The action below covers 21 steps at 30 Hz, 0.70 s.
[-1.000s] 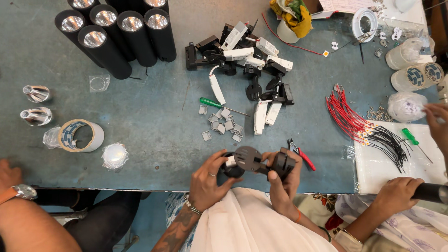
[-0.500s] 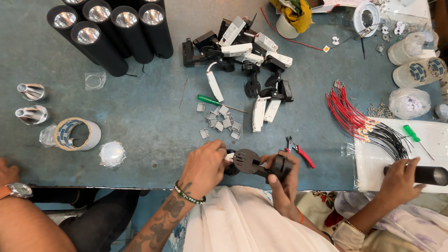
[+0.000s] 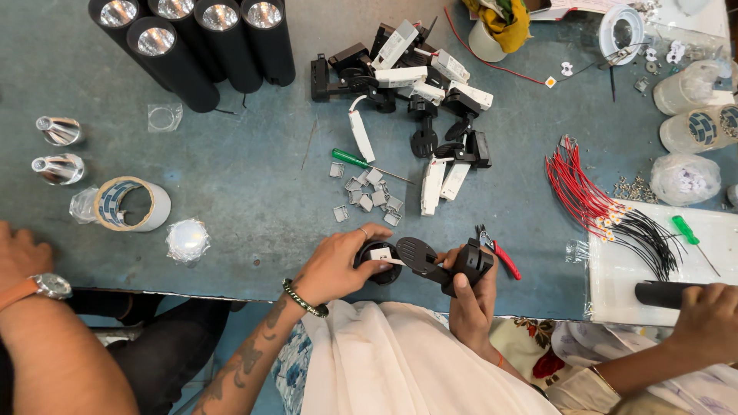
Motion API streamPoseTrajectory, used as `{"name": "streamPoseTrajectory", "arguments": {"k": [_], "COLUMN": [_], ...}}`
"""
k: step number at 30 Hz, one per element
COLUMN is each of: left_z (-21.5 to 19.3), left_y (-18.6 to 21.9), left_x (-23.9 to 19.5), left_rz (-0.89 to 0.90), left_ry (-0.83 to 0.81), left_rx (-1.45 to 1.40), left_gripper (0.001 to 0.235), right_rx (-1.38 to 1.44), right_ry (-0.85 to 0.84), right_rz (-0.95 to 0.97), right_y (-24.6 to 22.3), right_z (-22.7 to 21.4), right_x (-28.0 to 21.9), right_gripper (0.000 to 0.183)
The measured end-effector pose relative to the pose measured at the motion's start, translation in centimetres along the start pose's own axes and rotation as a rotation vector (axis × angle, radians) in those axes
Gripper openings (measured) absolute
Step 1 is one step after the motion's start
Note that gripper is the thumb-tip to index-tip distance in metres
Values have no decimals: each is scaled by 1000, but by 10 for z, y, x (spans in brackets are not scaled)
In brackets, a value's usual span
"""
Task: The person assembles electronic components on a workbench. They insert a white rectangular module into a black cylindrical housing, attach a black plastic mount, and use a screwdriver to secure parts. The person repeats the process with another unit, handling wires and small parts throughout.
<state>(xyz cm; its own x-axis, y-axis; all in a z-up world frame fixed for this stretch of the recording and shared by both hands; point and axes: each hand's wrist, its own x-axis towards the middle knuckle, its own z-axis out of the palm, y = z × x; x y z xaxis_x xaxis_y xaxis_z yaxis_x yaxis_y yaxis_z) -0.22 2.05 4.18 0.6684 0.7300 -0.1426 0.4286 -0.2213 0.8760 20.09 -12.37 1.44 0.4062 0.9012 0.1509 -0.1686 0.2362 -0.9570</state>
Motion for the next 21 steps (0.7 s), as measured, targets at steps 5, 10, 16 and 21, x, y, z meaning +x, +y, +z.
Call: {"name": "streamPoseTrajectory", "arguments": {"k": [5,10,16,21], "left_z": [1,-10,0,-4], "left_y": [-10,-20,-3,7], "left_x": [6,35,28,29], "left_rz": [-54,-13,52,-54], "left_ry": [-39,-209,-121,-194], "left_rx": [-61,-76,173,201], "left_gripper": [35,47,40,48], "right_rx": [1,-5,-13,-67], "right_ry": [-25,-78,-40,-127], "right_rz": [37,57,58,160], "right_y": [-2,-8,-16,-31], "right_z": [-2,-6,-5,-17], "right_x": [1,2,-6,-9], "right_gripper": [45,45,55,53]}}
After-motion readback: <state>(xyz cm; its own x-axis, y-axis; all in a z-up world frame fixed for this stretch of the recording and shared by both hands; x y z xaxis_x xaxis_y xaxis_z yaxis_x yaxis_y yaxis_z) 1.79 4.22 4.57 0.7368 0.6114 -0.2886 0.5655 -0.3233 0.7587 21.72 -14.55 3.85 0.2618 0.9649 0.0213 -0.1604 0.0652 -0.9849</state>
